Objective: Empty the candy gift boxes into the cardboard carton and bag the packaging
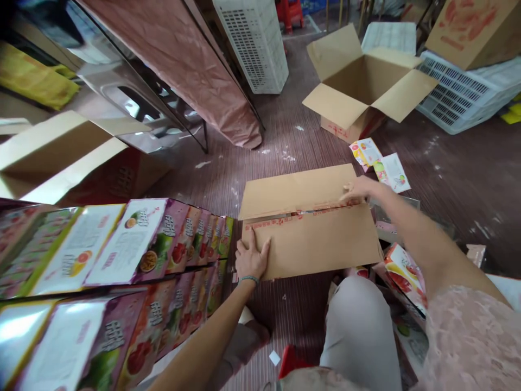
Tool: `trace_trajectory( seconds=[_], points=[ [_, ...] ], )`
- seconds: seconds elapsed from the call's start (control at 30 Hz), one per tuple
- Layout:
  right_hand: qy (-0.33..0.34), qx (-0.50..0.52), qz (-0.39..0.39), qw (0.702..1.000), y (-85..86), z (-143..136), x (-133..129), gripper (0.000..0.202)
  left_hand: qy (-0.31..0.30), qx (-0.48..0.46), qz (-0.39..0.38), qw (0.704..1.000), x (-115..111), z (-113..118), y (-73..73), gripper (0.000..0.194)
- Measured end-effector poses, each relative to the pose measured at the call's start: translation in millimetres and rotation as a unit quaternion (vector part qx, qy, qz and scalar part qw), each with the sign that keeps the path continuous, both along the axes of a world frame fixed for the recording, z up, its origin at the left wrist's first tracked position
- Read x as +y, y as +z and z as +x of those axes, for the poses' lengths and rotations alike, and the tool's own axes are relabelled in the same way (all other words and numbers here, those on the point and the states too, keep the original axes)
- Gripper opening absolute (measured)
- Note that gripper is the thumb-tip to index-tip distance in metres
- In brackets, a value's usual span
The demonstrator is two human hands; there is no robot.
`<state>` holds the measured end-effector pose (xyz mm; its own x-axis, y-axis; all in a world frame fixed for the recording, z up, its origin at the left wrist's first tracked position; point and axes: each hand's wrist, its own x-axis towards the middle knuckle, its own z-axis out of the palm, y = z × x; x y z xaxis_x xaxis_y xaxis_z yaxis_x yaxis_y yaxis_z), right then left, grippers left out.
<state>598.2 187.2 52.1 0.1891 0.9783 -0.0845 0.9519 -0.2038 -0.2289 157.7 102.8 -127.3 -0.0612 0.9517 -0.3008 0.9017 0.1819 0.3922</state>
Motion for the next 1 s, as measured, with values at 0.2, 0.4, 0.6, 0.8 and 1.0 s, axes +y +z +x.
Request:
trace_trajectory(
  seconds=[0.2, 0.4, 0.6, 0.8, 1.0],
  points=[
    [0.078, -0.198, 0.043, 0.976, -66.8, -76.0, -77.1, 0.07, 0.003, -0.018, 0.005, 1.0, 1.8, 1.5, 2.0, 0.09],
    [0.015, -0.212, 0.031, 0.977, -89.8, -116.0, -100.3, 0.068, 0.019, -0.04, 0.016, 0.999, 2.6, 0.4, 3.9, 0.095],
    [-0.047, -0.172, 0.012, 0.984, -94.2, -130.3, -101.9, 0.071, 0.012, -0.06, 0.014, 0.998, 7.6, -2.0, 5.1, 0.099],
    [-0.061, -0.104, -0.008, 0.993, -89.1, -142.3, -95.7, 0.076, 0.029, -0.082, 0.015, 0.996, 15.3, -4.5, -0.9, 0.113],
    [-0.069, -0.043, -0.004, 0.997, -84.9, -137.8, -84.5, 0.078, 0.079, -0.102, 0.019, 0.991, 29.7, -5.6, -18.4, 0.118]
  ],
)
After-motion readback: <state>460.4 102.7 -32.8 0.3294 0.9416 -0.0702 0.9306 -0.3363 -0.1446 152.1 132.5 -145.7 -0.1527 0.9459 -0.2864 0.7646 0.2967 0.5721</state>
